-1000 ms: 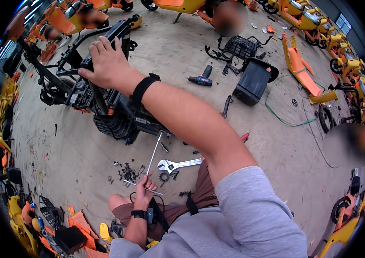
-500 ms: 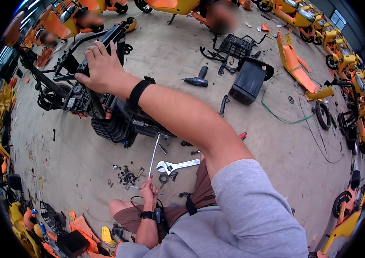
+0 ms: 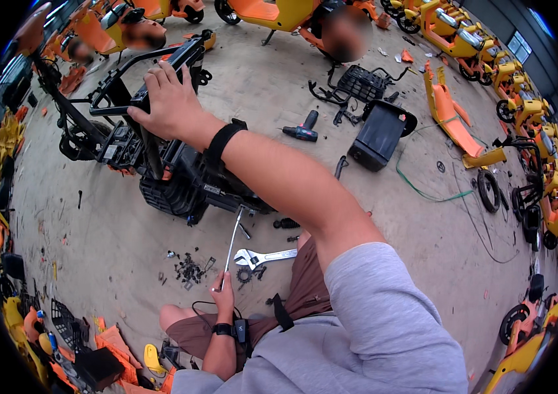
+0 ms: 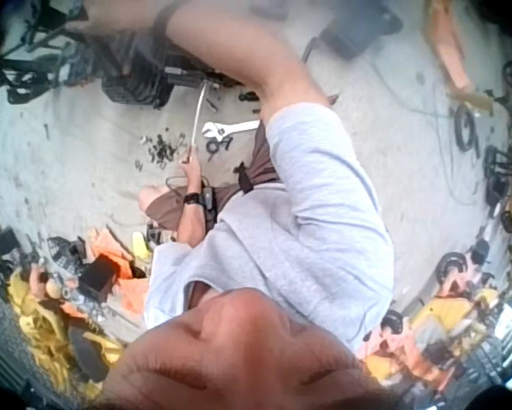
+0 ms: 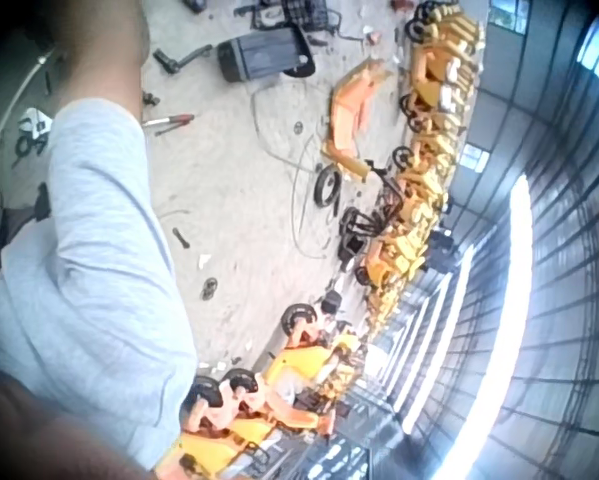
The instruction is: The person uses a wrench to loosen a nut on a scooter wheel, then uses a power drill and a screwdriver to remove screws from a white plastic housing.
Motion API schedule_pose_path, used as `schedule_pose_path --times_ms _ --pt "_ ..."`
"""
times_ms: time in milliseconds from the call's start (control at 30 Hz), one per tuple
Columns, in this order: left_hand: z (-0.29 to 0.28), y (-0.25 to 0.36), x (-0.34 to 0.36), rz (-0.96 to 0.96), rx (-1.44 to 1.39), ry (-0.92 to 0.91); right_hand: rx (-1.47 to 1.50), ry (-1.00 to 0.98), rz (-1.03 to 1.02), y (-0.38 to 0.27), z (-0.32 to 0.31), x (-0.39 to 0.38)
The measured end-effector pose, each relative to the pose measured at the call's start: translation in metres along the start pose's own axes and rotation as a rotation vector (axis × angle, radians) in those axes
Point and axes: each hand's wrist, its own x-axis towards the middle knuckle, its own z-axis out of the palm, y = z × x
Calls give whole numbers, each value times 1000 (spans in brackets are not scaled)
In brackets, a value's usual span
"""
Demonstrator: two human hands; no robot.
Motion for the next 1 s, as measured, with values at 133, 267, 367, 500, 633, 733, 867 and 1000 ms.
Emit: schedule_pose_path --times_ms 133,267,367,500,633,733,867,1000 --pt "-10 -1 17 -447 -335 -20 9 -55 24 3 -8 0" --pt "-7 -3 17 -500 -372 7 3 -146 -6 4 -19 2" --pt "-4 -7 17 -509 -428 17 69 -59 -29 3 -25 -13" --pt "-7 -4 12 -529 -410 50 697 117 389 -38 -26 -82" --pt "-3 -5 11 -508 -393 54 1027 79 925 -49 25 -236" --pt "-2 -8 10 -527 -276 60 792 -128 1445 -30 82 -348" --pt "-3 -4 4 -502 -214 27 644 -473 1558 -27 123 -394" --pt "2 2 -1 -460 -231 35 961 -562 1635 -24 138 -393"
